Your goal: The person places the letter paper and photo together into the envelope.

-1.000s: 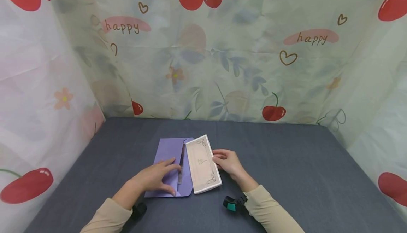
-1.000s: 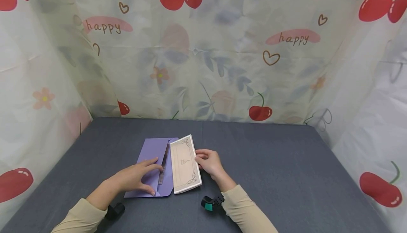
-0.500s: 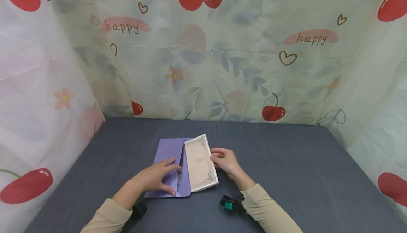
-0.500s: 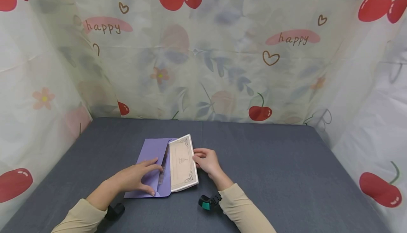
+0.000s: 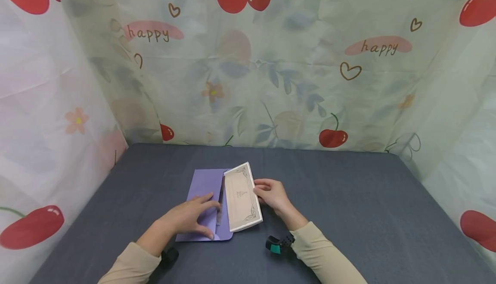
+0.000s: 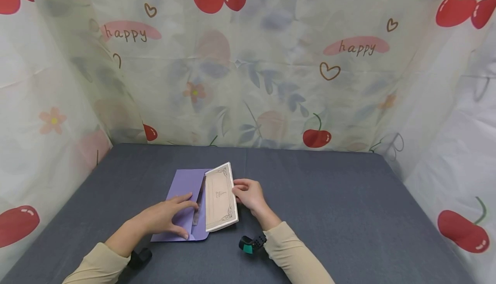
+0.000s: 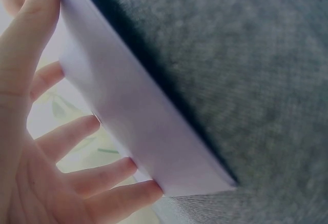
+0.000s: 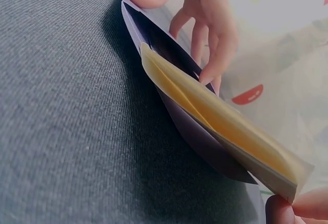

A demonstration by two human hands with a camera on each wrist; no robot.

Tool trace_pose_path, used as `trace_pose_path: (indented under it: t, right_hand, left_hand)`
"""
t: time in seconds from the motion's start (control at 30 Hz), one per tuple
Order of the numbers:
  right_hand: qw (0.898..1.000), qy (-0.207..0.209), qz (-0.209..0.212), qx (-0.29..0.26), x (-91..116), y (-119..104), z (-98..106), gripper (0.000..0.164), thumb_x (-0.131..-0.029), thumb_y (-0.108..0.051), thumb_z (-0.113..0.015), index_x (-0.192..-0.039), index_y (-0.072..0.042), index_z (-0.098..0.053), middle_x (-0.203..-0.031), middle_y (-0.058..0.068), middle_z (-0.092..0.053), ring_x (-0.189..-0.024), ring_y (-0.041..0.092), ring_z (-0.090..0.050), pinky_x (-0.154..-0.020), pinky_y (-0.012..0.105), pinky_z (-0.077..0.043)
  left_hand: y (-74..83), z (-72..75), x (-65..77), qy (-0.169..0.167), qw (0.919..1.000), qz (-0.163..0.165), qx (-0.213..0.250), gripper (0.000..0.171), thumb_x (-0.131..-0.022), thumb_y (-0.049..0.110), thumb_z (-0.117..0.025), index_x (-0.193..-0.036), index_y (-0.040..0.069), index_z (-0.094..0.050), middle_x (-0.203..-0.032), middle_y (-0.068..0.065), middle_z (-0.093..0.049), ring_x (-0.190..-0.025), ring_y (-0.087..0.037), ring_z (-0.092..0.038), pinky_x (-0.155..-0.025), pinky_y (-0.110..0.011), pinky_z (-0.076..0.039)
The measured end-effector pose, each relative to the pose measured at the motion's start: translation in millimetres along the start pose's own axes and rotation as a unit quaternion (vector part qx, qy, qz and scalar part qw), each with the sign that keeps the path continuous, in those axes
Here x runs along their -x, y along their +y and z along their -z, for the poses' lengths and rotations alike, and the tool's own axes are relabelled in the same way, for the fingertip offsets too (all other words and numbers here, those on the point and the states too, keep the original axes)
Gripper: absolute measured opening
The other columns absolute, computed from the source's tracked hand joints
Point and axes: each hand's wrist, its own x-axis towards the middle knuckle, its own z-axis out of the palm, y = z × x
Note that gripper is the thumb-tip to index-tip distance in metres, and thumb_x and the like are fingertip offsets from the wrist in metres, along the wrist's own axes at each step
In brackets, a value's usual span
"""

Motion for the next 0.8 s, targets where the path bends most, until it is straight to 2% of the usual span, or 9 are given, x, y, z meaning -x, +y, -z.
trace_pose_path:
  t: [0.27,0.53,0.8]
  right_hand:
    - [1.000,-0.003,0.008,-0.019,-0.6,-0.9,-3.9,0.032,-0.083,0.001,-0.061,-0.115,0.006,-0.061,-0.095,0.020,-0.069,-0.068,0.006,-0.061,-0.061,0.025,-0.056]
    - [1.000,-0.008,0.019,0.004,1.5,-2.8,-5.6,0.034,-0.082,-0.001,-0.064,-0.115,0.005,-0.061,-0.095,0.020,-0.069,-0.069,0.009,-0.064,-0.063,0.030,-0.057]
    - [1.000,-0.012,0.022,0.008,4.2,-4.0,-7.9,0.033,-0.081,0.001,-0.065,-0.114,0.004,-0.061,-0.098,0.020,-0.069,-0.068,0.008,-0.063,-0.061,0.028,-0.057]
  left_hand:
    - [-1.9,-1.2,-0.5,0.005,1.0000,-0.008,-0.004,0.070,-0.063,0.051,-0.078,-0.121,0.021,-0.053,-0.144,-0.026,-0.038,-0.123,-0.060,-0.037,-0.096,-0.064,-0.037]
    - [-2.6,-1.7,-1.3,0.004,0.9999,-0.009,-0.006,0.071,-0.063,0.052,-0.078,-0.121,0.020,-0.054,-0.144,-0.027,-0.038,-0.123,-0.058,-0.039,-0.097,-0.063,-0.037]
    - [-3.0,-2.8,-2.0,0.004,0.9999,-0.003,-0.009,0.071,-0.063,0.052,-0.077,-0.122,0.021,-0.053,-0.144,-0.026,-0.038,-0.124,-0.057,-0.039,-0.097,-0.063,-0.037]
